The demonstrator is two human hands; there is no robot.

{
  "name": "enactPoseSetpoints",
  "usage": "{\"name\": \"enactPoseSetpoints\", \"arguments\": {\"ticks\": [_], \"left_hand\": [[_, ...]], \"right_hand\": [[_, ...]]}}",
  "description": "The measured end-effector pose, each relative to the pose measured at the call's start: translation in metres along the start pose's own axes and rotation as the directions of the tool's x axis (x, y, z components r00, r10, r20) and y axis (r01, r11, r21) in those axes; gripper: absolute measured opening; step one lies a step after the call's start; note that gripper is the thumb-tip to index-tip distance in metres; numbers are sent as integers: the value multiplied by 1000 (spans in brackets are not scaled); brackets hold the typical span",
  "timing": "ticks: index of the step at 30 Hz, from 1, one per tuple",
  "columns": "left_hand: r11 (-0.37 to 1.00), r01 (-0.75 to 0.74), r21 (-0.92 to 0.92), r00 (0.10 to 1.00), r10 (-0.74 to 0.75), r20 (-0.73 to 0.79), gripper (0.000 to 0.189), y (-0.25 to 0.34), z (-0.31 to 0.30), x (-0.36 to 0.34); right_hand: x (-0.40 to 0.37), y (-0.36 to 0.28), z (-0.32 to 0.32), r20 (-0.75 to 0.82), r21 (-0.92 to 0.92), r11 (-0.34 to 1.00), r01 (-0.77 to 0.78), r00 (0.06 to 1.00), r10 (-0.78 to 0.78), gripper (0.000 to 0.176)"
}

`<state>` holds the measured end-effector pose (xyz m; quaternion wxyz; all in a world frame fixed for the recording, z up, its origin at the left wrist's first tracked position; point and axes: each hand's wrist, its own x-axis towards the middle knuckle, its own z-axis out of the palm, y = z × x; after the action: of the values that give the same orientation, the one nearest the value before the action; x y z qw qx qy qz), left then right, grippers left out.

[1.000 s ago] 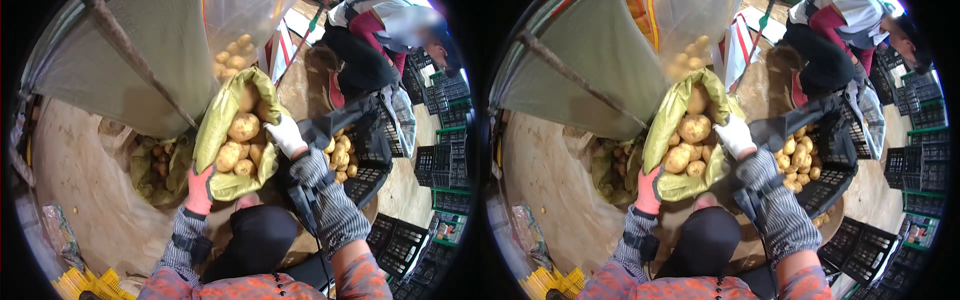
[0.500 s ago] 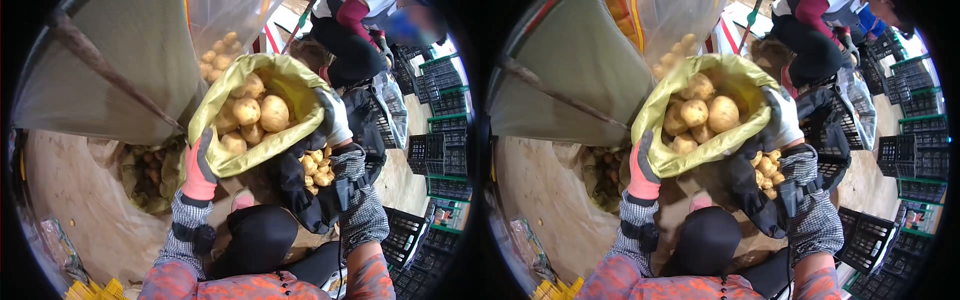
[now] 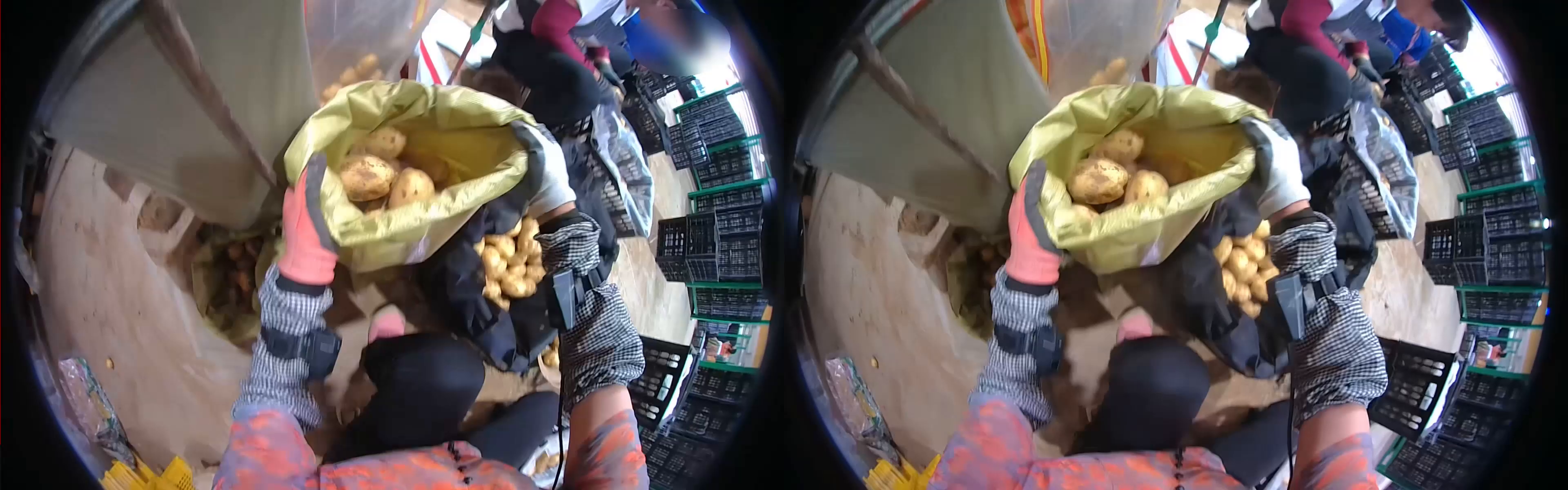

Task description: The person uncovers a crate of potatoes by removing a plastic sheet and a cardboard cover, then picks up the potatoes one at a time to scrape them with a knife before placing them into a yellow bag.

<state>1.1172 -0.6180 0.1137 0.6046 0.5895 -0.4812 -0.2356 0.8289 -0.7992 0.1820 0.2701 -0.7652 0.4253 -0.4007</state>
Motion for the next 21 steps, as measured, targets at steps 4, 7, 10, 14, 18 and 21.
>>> {"name": "enactPoseSetpoints", "arguments": {"ticks": [4, 7, 10, 14, 18, 21], "left_hand": [[991, 132, -15, 990, -131, 41, 34, -37, -28, -6], [999, -5, -48, 1000, 6, 31, 47, 30, -8, -16], [667, 348, -659, 932, -319, 169, 51, 25, -7, -12], [905, 245, -347, 968, -206, 145, 48, 40, -27, -28], [956, 38, -291, 966, -110, -234, 49, 25, -45, -52], [915, -87, -393, 968, -15, -249, 55, 122, -24, -41]], "right_hand": [[23, 12, 31, 202, 608, 598, -522, 830, 519, 16], [14, 32, 29, 246, 540, 584, -606, 778, 579, 17], [-9, 10, 17, 217, 396, 652, -647, 756, 618, 39], [-59, -23, -48, 15, 341, 832, -437, 888, 460, 50], [-152, -75, -137, -176, 419, 828, -373, 861, 477, 45], [-243, -97, -205, -308, 380, 805, -454, 759, 574, 43]]}}
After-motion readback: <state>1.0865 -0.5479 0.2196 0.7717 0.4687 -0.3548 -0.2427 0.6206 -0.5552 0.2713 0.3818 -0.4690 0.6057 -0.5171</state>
